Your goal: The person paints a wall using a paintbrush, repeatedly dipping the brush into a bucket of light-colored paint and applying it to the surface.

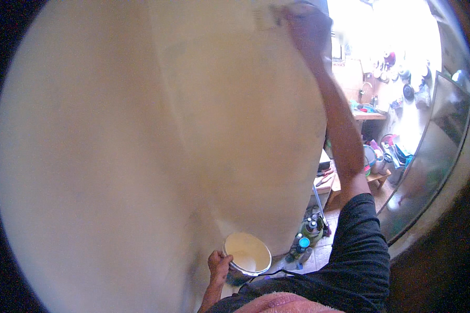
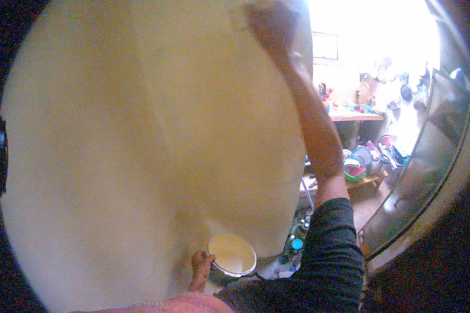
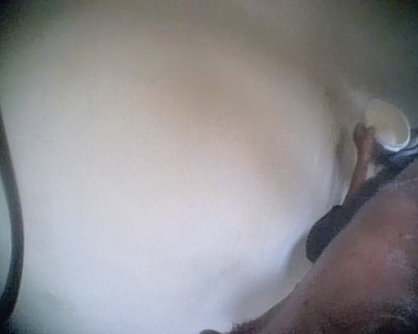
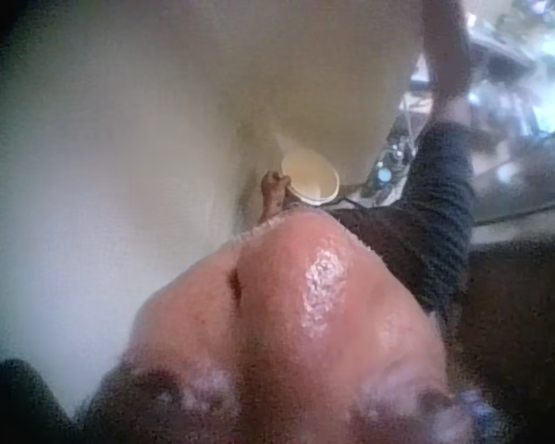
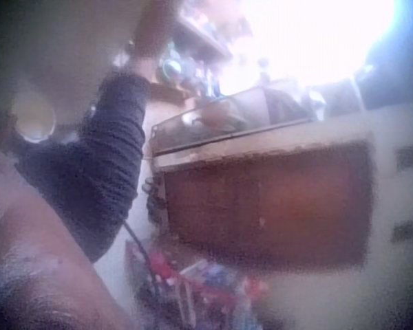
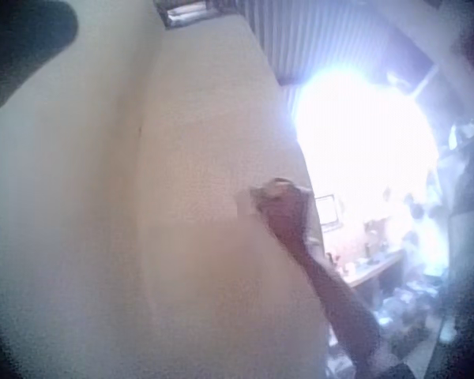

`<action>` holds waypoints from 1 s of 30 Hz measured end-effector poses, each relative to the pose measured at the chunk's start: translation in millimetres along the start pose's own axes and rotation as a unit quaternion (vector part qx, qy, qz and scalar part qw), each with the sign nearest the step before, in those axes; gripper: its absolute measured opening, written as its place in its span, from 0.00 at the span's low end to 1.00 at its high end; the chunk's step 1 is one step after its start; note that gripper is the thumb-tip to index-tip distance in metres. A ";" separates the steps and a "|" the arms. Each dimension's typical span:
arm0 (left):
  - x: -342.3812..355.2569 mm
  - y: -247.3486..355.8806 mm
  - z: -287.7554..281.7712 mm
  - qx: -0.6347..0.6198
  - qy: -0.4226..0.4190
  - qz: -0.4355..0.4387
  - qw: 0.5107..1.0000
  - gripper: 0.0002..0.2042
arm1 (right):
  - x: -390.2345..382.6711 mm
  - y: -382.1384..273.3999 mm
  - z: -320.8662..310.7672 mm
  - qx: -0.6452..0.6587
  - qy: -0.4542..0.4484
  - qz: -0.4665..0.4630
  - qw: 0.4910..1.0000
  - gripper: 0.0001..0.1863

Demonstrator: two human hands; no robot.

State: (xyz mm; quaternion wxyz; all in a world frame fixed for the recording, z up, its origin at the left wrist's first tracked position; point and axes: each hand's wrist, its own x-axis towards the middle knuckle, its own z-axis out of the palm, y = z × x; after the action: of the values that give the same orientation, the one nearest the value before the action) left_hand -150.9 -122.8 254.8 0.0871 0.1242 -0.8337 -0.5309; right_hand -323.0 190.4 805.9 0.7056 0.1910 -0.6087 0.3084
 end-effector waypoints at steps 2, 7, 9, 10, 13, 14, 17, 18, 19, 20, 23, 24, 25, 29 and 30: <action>-10.5 23.1 -4.9 -0.028 0.004 -0.011 1.000 0.12 | 8.3 52.5 -46.3 -0.127 0.082 -0.245 0.958 0.09; -18.6 39.8 -9.7 -0.073 -0.004 -0.023 0.997 0.11 | 4.9 66.1 -104.7 -0.273 0.142 -0.173 0.935 0.11; -23.6 51.9 -12.2 -0.062 -0.007 -0.031 0.998 0.11 | 3.9 70.4 -112.2 -0.229 0.135 -0.128 0.955 0.11; -20.6 56.1 -0.3 -0.081 -0.034 -0.019 0.996 0.11 | 7.7 27.0 -125.9 -0.153 0.131 -0.112 0.973 0.10; -22.8 41.6 -11.4 -0.090 -0.005 -0.037 0.995 0.11 | -15.3 32.7 -79.0 -0.301 0.065 -0.120 0.944 0.08; -24.3 40.4 -14.5 -0.097 -0.002 -0.044 0.994 0.11 | -20.3 41.8 -58.3 -0.383 0.045 -0.141 0.912 0.07; -25.3 55.4 -8.9 -0.089 -0.016 -0.021 0.996 0.12 | -28.2 25.4 -25.6 -0.424 0.018 -0.156 0.892 0.09; -27.2 59.1 -8.6 -0.079 -0.014 -0.013 0.997 0.12 | -27.0 16.8 -29.5 -0.391 0.026 -0.146 0.908 0.09; -24.4 51.5 -11.0 -0.043 -0.006 -0.004 0.999 0.12 | -30.7 3.2 -29.6 -0.350 0.034 -0.130 0.927 0.09; -19.4 39.1 -11.3 -0.011 0.001 0.006 1.000 0.12 | -30.6 -8.6 -33.3 -0.309 0.043 -0.118 0.943 0.10; -18.0 25.1 -10.8 0.006 0.019 0.023 1.000 0.12 | -20.9 -14.5 -66.1 -0.343 0.076 -0.103 0.931 0.10; -18.6 25.6 -10.5 -0.003 0.027 0.027 0.999 0.12 | -16.5 -13.7 -74.1 -0.345 0.094 -0.089 0.930 0.10; -23.6 36.8 -9.2 -0.027 0.013 0.000 1.000 0.13 | -10.1 -0.1 -80.2 -0.359 0.131 -0.139 0.913 0.09; -37.0 75.2 -18.0 -0.050 -0.004 -0.053 0.997 0.14 | -15.5 23.2 -36.7 -0.402 0.065 -0.066 0.911 0.10; -36.8 76.0 -19.8 -0.039 -0.001 -0.054 0.998 0.14 | -21.1 24.7 -23.2 -0.373 0.065 -0.119 0.918 0.11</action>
State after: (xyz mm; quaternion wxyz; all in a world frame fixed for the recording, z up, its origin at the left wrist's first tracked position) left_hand -119.0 -98.1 331.5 0.0625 0.1647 -0.8047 -0.5670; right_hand -323.7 219.2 778.4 0.7951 -0.0354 -0.6053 -0.0150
